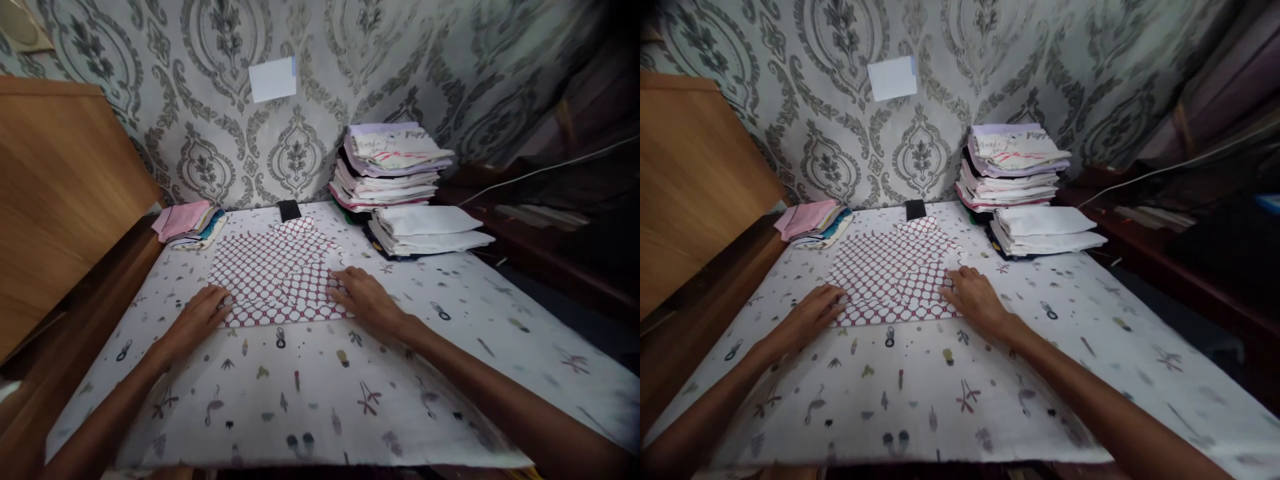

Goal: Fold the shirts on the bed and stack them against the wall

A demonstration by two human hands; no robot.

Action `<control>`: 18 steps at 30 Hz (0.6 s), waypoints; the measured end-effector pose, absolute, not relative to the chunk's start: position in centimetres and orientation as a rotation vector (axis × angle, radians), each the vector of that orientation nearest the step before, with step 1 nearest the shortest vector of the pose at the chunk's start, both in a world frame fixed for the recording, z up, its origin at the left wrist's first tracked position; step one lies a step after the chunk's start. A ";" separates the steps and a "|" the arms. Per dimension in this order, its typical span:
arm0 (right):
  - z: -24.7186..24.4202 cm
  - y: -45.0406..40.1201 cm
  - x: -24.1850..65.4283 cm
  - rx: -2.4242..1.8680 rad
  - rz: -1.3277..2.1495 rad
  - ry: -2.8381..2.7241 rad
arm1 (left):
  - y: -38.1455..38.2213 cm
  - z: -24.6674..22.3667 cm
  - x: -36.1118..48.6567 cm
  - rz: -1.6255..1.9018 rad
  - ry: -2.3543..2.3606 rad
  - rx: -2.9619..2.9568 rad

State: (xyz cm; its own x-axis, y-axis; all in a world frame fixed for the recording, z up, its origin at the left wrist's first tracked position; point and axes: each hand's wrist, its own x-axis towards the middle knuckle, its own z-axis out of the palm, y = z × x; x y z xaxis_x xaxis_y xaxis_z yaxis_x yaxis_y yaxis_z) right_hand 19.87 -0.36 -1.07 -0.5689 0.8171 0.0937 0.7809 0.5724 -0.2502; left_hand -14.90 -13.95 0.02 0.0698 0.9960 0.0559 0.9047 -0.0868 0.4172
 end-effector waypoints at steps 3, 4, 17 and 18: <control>-0.4 0.7 19.0 -1.559 0.284 -2.599 | -13.3 -0.2 -15.5 0.422 1.980 2.047; -0.2 1.0 18.8 -1.612 0.310 -2.593 | -13.1 -0.1 -15.7 0.379 1.979 2.017; -2.0 -1.8 24.3 -1.038 0.276 -2.355 | -18.2 4.8 -15.1 0.215 1.555 1.949; -2.0 -2.2 24.7 -0.999 0.297 -2.362 | -18.7 4.9 -14.9 0.205 1.541 1.967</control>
